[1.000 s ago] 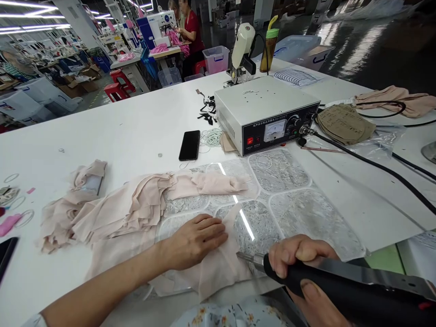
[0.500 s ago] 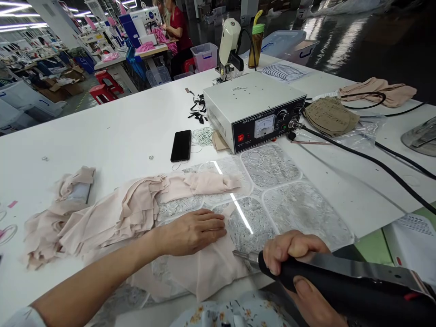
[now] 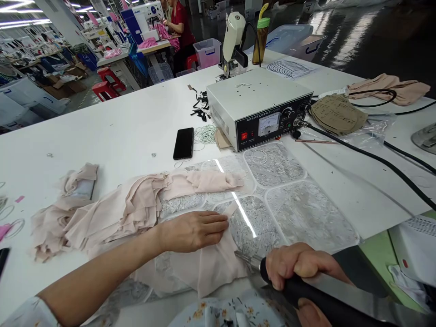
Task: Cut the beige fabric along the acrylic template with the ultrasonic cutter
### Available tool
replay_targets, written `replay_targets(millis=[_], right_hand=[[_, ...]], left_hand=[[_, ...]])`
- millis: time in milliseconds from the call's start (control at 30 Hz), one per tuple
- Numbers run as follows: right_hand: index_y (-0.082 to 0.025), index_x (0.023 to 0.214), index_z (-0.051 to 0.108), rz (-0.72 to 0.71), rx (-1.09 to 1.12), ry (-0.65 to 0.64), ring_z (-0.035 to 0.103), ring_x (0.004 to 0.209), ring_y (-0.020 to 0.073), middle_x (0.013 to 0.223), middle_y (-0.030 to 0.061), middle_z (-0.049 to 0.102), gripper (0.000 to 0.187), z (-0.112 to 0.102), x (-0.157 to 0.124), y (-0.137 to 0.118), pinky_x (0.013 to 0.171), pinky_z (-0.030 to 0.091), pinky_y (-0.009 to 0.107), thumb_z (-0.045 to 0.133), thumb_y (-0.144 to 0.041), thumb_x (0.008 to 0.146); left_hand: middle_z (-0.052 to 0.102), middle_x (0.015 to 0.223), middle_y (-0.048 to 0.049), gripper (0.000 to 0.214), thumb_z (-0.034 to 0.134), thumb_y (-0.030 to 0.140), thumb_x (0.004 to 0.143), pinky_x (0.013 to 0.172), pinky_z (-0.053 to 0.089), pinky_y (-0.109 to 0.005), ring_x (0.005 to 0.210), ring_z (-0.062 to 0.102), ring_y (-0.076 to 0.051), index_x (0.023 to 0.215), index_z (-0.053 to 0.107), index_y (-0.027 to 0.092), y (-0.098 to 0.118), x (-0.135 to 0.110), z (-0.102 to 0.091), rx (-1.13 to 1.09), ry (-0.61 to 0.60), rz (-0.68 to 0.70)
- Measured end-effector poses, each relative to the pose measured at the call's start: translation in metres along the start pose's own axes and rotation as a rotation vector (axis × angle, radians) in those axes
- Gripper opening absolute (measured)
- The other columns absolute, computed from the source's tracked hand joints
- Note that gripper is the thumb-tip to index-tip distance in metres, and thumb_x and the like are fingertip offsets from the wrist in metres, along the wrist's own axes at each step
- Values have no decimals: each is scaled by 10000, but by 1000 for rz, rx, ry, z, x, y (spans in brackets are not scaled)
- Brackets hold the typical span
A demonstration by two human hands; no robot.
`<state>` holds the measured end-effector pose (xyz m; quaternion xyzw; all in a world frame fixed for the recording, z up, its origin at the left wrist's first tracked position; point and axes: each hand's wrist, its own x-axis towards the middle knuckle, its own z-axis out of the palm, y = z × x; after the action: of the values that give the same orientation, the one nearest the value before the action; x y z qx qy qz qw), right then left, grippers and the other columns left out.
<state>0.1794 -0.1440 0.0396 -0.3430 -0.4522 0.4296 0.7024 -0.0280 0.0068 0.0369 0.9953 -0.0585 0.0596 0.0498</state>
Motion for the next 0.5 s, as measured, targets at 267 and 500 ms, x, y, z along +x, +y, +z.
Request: replay_targets(millis=[267,500], right_hand=[[-264,887,517,28,-49,4,538,571,148,701,5,509,20,8,-3,-10,536,504,327,519,-248,875],[-269,945,534,-37,-43,-36,544,577,163,692,13,547,81,7,-9,-4,526,500,337,535,-258,865]], left_hand=[[628,1198,-175,216,476,170,966,1082,450,-382,1292,484,-272,1104,623,92,10,-1,3,-81,-28,-80],[589,1229,-182,287,479,271,973,1109,410,-400,1310,455,-308,1157,607,93,19,-1,2,-140,-51,-150]])
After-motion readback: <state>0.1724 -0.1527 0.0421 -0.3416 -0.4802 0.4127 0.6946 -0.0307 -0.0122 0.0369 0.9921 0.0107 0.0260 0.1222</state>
